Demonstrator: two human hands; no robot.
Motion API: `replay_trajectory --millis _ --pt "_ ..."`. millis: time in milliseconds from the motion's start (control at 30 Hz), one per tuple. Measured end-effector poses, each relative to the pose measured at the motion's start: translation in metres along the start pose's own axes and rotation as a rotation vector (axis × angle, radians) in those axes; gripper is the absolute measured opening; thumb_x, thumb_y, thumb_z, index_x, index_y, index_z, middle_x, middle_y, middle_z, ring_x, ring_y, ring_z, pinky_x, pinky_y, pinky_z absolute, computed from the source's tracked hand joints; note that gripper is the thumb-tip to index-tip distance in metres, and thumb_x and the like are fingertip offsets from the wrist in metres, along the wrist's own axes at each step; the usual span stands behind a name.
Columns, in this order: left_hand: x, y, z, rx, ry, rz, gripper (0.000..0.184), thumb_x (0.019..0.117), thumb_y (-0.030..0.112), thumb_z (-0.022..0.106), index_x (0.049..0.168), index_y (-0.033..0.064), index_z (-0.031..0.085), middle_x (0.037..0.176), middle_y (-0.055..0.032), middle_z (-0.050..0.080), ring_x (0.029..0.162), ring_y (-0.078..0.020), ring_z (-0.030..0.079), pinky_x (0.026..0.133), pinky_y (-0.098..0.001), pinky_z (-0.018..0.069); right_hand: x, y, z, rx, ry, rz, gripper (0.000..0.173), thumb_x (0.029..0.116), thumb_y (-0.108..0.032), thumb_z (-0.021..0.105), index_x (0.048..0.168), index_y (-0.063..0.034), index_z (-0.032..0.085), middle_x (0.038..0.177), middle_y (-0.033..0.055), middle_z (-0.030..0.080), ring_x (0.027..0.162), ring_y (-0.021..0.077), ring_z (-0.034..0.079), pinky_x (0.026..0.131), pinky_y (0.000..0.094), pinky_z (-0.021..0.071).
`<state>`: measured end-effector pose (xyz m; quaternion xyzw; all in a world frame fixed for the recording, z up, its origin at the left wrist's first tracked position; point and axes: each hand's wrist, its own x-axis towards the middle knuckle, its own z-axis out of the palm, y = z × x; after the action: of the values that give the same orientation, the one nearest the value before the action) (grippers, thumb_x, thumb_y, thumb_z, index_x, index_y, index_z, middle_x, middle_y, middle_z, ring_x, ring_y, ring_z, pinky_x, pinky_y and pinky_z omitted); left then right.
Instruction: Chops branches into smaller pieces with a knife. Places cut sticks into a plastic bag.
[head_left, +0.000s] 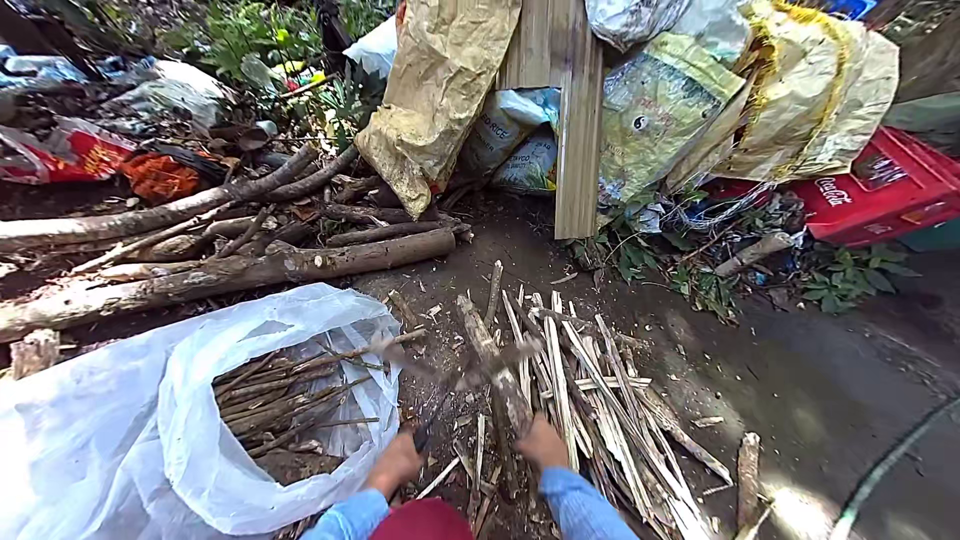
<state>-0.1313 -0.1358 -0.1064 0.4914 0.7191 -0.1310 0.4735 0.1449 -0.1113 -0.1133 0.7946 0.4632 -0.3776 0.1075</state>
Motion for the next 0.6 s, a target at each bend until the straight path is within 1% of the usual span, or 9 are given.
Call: replay_trajectory --millis 67,133,233,267,333,400,500,567,600 --pt "0.021 -0.009 0.017 -0.021 0.008 0.006 0.055 0.0941 0.028 0.070 0.136 -0.0040 0.056 0.128 -0.0283 0.065 0.120 -0.0417 0.064 0.102 -0.0604 0.0505 0.007 0.012 0.017 0.114 0.013 0.009 0.081 0.0784 -0.032 0.085 0.145 -0.0033 0.050 0.126 0.0227 0.068 0.117 0.0395 0.067 0.096 0.0604 0.0530" --pt "0.032 -0.014 0.032 -0.094 -0.012 0.036 0.055 0.0951 0.030 0.070 0.137 -0.0038 0.056 0.125 -0.0286 0.065 0.114 -0.0417 0.066 0.100 -0.0598 0.0514 0.015 0.028 0.041 0.256 0.030 0.014 0.080 0.0777 -0.029 0.087 0.143 0.0000 0.052 0.128 0.0260 0.066 0.119 0.0419 0.065 0.099 0.0614 0.0508" --pt "0.033 -0.010 0.034 -0.254 -0.089 0.073 0.060 0.0972 0.029 0.069 0.142 -0.0047 0.048 0.123 -0.0278 0.065 0.108 -0.0378 0.068 0.098 -0.0546 0.0525 0.015 0.033 0.063 0.449 0.095 0.036 0.090 0.0793 -0.031 0.088 0.150 0.0030 0.044 0.145 0.0319 0.051 0.134 0.0476 0.051 0.107 0.0634 0.0436" --pt "0.034 -0.010 0.036 -0.328 -0.119 0.089 0.061 0.0978 0.026 0.069 0.144 -0.0045 0.044 0.121 -0.0271 0.064 0.103 -0.0354 0.068 0.096 -0.0518 0.0537 0.016 0.031 0.066 0.530 0.134 0.025 0.091 0.0795 -0.031 0.088 0.150 0.0039 0.043 0.146 0.0330 0.049 0.135 0.0483 0.049 0.109 0.0633 0.0419" --pt "0.032 -0.008 0.041 -0.443 -0.203 0.116 0.063 0.0998 0.019 0.067 0.149 -0.0029 0.036 0.124 -0.0258 0.061 0.102 -0.0319 0.068 0.094 -0.0478 0.0551 0.016 0.026 0.068 0.658 0.223 -0.009 0.083 0.0824 -0.025 0.086 0.148 0.0054 0.046 0.143 0.0339 0.051 0.133 0.0482 0.051 0.110 0.0626 0.0412" --pt "0.029 -0.008 0.046 -0.456 -0.285 0.147 0.064 0.1010 0.016 0.065 0.153 -0.0021 0.032 0.132 -0.0275 0.058 0.111 -0.0341 0.065 0.100 -0.0490 0.0522 0.015 0.017 0.063 0.717 0.256 -0.029 0.065 0.0892 -0.019 0.080 0.142 0.0067 0.051 0.134 0.0320 0.059 0.126 0.0453 0.057 0.107 0.0606 0.0440" --pt "0.025 -0.003 0.049 -0.438 -0.401 0.227 0.063 0.1049 0.018 0.059 0.157 -0.0014 0.029 0.147 -0.0289 0.050 0.132 -0.0387 0.055 0.113 -0.0534 0.0422 0.013 -0.002 0.058 0.718 0.095 -0.018 0.050 0.1010 -0.026 0.068 0.137 0.0064 0.056 0.125 0.0308 0.064 0.114 0.0427 0.064 0.098 0.0585 0.0490" --pt "0.023 0.001 0.052 -0.519 -0.501 0.267 0.062 0.1082 0.018 0.051 0.161 0.0020 0.024 0.156 -0.0276 0.042 0.140 -0.0395 0.048 0.116 -0.0548 0.0395 0.007 -0.013 0.070 0.706 -0.137 -0.020 0.056 0.1037 -0.039 0.062 0.138 0.0045 0.056 0.121 0.0299 0.064 0.105 0.0412 0.066 0.090 0.0576 0.0533" --pt "0.023 0.003 0.052 -0.602 -0.549 0.281 0.059 0.1096 0.017 0.046 0.162 0.0038 0.022 0.156 -0.0270 0.041 0.138 -0.0388 0.050 0.113 -0.0547 0.0420 0.003 -0.018 0.081 0.724 -0.245 -0.025 0.060 0.1034 -0.042 0.062 0.141 0.0037 0.052 0.123 0.0296 0.063 0.106 0.0406 0.065 0.090 0.0574 0.0533"
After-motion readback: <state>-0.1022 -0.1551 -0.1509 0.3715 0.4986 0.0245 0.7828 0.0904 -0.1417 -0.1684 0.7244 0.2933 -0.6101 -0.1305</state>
